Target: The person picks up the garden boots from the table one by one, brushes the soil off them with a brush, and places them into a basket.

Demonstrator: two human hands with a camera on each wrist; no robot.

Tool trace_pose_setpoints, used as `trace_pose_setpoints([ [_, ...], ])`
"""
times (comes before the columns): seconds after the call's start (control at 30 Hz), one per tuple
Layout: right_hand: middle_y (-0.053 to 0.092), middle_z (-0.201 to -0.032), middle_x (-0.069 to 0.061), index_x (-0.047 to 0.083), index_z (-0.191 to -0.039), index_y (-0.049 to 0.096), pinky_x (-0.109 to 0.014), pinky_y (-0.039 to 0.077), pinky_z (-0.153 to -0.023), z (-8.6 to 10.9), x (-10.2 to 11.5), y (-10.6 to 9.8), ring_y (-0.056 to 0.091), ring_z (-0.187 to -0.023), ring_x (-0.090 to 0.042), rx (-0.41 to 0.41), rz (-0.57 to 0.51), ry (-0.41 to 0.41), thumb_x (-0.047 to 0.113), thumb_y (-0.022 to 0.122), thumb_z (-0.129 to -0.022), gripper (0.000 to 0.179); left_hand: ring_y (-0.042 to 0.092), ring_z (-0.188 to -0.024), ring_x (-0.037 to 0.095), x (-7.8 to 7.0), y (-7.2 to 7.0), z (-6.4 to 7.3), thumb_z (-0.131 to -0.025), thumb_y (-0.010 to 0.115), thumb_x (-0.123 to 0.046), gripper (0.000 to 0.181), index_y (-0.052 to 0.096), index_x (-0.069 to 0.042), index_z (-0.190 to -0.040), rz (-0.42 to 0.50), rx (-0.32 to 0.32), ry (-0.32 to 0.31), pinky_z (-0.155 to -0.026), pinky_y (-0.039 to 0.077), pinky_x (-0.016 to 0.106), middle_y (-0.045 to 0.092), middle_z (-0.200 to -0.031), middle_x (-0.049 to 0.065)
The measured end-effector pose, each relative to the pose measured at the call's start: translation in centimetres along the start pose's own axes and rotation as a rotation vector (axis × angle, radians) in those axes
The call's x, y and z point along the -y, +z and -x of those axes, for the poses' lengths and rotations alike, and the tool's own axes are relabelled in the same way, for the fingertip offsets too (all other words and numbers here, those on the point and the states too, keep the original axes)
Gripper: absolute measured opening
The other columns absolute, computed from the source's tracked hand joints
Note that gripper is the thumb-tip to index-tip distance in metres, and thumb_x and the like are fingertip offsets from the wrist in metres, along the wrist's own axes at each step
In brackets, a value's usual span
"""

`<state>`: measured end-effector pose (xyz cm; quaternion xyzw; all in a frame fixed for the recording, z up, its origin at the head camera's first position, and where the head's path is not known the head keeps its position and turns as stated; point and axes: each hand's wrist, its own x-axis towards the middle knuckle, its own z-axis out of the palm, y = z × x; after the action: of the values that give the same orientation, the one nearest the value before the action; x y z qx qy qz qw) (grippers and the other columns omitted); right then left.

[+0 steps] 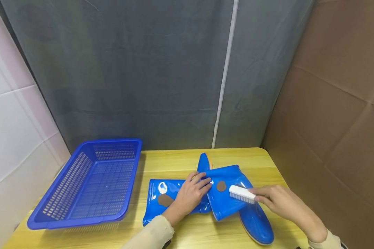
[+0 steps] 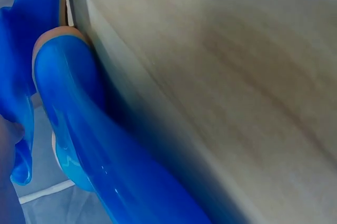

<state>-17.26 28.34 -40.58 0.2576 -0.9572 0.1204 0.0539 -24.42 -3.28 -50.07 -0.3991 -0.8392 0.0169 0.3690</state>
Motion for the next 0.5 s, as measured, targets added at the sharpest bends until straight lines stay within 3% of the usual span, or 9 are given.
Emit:
trace_pose_setpoints([
  [0.1, 0.075, -0.112, 0.009, 0.030, -0.123, 0.070, -0.031, 0.058, -0.076, -0.2, -0.1, -0.4, 0.071, -0.097, -0.010, -0.016, -0.016, 0.047, 0.036, 0.062, -0.096, 0.029, 0.061, -0.125, 0.016, 0.1, -0.1, 0.0, -0.083, 0.080, -0.030, 0.033, 0.074, -0.024, -0.115, 0.016, -0.016, -0.006, -0.109, 0.047, 0.038, 0.074, -0.117, -0.009],
  [0.2, 0.075, -0.113, 0.007, 0.032, -0.127, 0.068, -0.027, 0.053, -0.067, -0.8, -0.5, -0.9, 0.067, -0.086, -0.007, -0.101, 0.020, 0.087, 0.035, 0.063, -0.095, 0.032, 0.061, -0.124, 0.017, 0.3, -0.3, -0.1, -0.082, 0.081, -0.029, 0.033, 0.075, -0.024, -0.114, 0.030, -0.038, -0.016, -0.109, 0.048, 0.039, 0.075, -0.115, -0.008],
  [0.33, 0.071, -0.093, 0.008, 0.030, -0.126, 0.068, -0.020, 0.035, -0.053, -1.7, -1.7, -1.0, 0.047, -0.064, -0.001, -0.205, 0.159, 0.089, 0.028, 0.068, -0.092, 0.034, 0.061, -0.123, 0.018, 0.3, -0.3, -0.1, -0.083, 0.080, -0.028, 0.032, 0.075, -0.023, -0.113, 0.051, -0.053, -0.020, -0.108, 0.047, 0.039, 0.075, -0.114, -0.008],
  [0.4, 0.065, -0.083, 0.012, 0.030, -0.125, 0.069, -0.018, 0.031, -0.051, -1.9, -2.2, -0.5, 0.039, -0.059, 0.000, -0.192, 0.202, 0.076, 0.026, 0.069, -0.091, 0.034, 0.062, -0.123, 0.018, 0.3, -0.3, 0.0, -0.083, 0.080, -0.028, 0.031, 0.075, -0.023, -0.113, 0.057, -0.050, -0.018, -0.108, 0.047, 0.039, 0.075, -0.114, -0.008],
  [0.5, 0.060, -0.078, 0.015, 0.030, -0.125, 0.069, -0.016, 0.032, -0.052, -1.8, -2.5, 0.3, 0.037, -0.060, 0.002, -0.106, 0.169, 0.063, 0.028, 0.068, -0.092, 0.033, 0.061, -0.122, 0.017, 0.2, -0.4, -0.1, -0.083, 0.080, -0.028, 0.031, 0.075, -0.024, -0.113, 0.057, -0.036, -0.017, -0.109, 0.047, 0.038, 0.076, -0.112, -0.009],
])
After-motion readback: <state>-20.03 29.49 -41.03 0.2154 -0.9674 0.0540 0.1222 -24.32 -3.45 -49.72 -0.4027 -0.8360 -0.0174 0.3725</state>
